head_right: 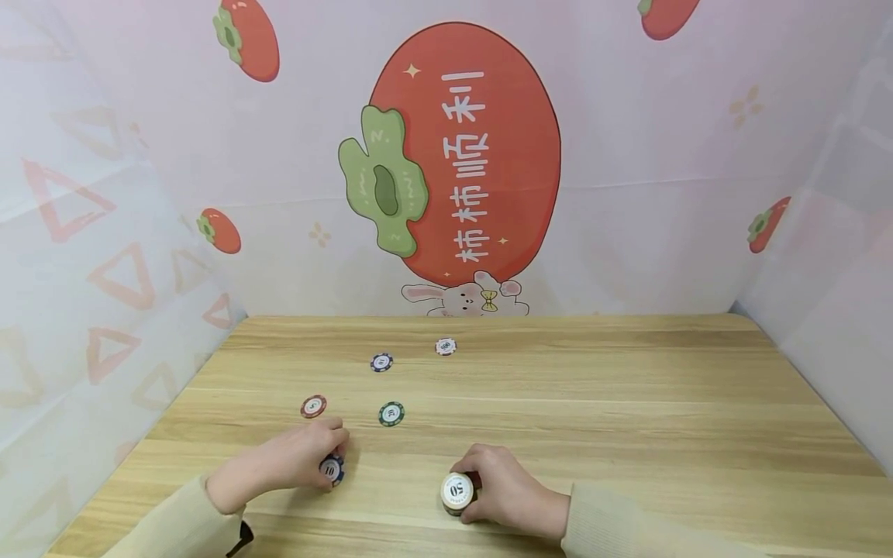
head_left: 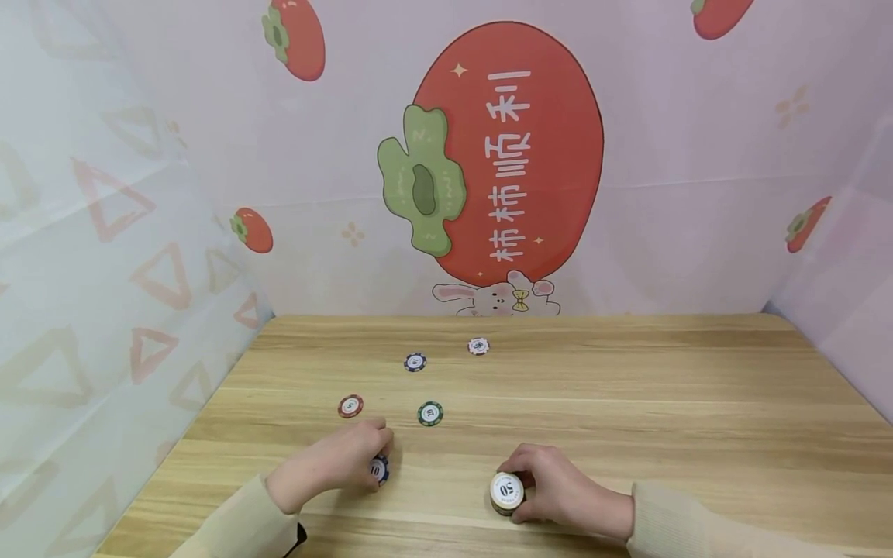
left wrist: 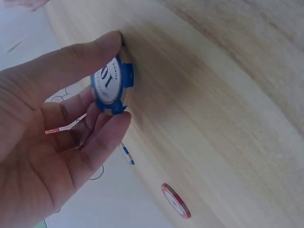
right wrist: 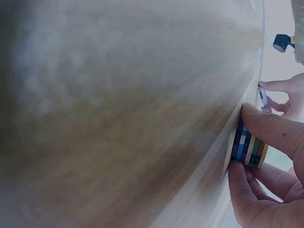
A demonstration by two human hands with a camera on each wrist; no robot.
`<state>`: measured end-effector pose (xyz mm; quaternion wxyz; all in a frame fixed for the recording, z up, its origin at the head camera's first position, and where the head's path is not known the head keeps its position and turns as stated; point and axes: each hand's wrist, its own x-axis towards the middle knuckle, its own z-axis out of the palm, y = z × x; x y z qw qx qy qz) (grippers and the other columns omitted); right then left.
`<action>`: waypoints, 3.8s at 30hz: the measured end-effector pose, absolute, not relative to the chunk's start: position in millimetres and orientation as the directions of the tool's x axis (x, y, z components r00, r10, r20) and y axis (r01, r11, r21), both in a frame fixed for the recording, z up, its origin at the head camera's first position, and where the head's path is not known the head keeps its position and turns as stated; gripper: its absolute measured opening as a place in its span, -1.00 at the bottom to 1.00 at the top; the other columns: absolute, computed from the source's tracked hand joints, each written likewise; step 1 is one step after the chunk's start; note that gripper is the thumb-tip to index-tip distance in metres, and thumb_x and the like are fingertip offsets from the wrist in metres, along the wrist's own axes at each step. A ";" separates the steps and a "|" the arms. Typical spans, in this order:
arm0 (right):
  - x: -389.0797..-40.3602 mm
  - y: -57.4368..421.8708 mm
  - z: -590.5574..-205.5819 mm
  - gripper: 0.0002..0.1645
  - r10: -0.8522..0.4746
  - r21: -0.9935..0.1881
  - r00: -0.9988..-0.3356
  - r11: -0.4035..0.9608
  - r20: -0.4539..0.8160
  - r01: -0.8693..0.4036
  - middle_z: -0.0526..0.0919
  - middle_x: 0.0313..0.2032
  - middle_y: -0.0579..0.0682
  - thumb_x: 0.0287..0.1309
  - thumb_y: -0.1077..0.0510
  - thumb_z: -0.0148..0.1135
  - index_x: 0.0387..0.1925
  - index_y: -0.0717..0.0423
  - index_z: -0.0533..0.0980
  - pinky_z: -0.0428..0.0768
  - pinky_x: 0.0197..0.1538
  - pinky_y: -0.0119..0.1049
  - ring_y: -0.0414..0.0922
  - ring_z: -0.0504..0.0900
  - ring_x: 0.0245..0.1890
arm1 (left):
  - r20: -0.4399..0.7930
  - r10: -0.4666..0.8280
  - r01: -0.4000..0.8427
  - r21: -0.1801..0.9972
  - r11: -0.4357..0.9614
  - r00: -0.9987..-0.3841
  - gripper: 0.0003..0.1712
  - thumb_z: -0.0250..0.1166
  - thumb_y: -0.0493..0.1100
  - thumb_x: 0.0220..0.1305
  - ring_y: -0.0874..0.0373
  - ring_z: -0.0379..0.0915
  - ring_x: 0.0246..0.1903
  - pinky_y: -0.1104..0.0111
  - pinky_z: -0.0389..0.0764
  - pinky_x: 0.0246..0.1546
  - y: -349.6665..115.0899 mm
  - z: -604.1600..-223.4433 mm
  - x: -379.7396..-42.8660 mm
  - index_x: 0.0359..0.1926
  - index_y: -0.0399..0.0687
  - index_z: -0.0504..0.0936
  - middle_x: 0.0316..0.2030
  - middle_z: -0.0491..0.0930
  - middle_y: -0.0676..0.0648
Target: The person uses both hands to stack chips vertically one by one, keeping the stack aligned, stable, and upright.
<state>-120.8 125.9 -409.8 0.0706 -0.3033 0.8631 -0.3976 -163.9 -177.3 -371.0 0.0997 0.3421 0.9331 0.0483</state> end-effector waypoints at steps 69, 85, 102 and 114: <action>-123.0 121.6 -412.9 -0.45 -0.547 -0.818 -0.834 0.450 0.065 -0.359 0.51 -0.33 -0.11 -0.52 0.32 0.53 -0.30 0.19 0.52 0.53 -0.28 -0.46 -0.34 0.51 -0.36 | -0.243 0.604 -0.030 0.940 0.341 -0.759 -0.87 0.23 -0.48 0.04 0.26 0.47 -0.58 0.37 0.59 -0.45 -76.5 -391.9 -153.9 -0.32 -0.49 0.54 -0.51 0.56 -0.07; -122.0 122.2 -415.3 -0.46 -0.549 -0.811 -0.831 0.442 0.095 -0.384 0.51 -0.33 -0.16 -0.52 0.32 0.54 -0.31 0.17 0.52 0.53 -0.26 -0.45 -0.34 0.53 -0.34 | -0.182 0.568 0.086 0.907 0.412 -0.803 -0.92 0.31 -0.45 -0.03 0.27 0.47 -0.59 0.47 0.55 -0.54 -64.7 -396.9 -149.5 -0.44 -0.38 0.57 -0.57 0.56 -0.05; -122.6 123.1 -416.1 -0.43 -0.551 -0.778 -0.825 0.461 0.128 -0.428 0.53 -0.32 -0.16 -0.53 0.27 0.56 -0.28 0.18 0.53 0.52 -0.25 -0.44 -0.31 0.54 -0.33 | -0.120 0.560 0.204 0.853 0.481 -0.820 -0.90 0.37 -0.37 -0.06 0.36 0.41 -0.63 0.55 0.45 -0.61 -60.1 -396.5 -148.2 -0.49 -0.25 0.58 -0.61 0.55 0.02; -122.4 123.3 -414.6 -0.46 -0.554 -0.787 -0.823 0.450 0.124 -0.421 0.51 -0.35 -0.17 -0.51 0.30 0.54 -0.31 0.16 0.52 0.52 -0.25 -0.44 -0.34 0.51 -0.34 | -0.027 0.649 0.462 0.681 0.569 -0.760 -0.90 0.34 -0.23 0.05 0.39 0.39 -0.50 0.57 0.44 -0.43 -68.4 -388.2 -165.6 -0.40 -0.14 0.59 -0.52 0.55 0.09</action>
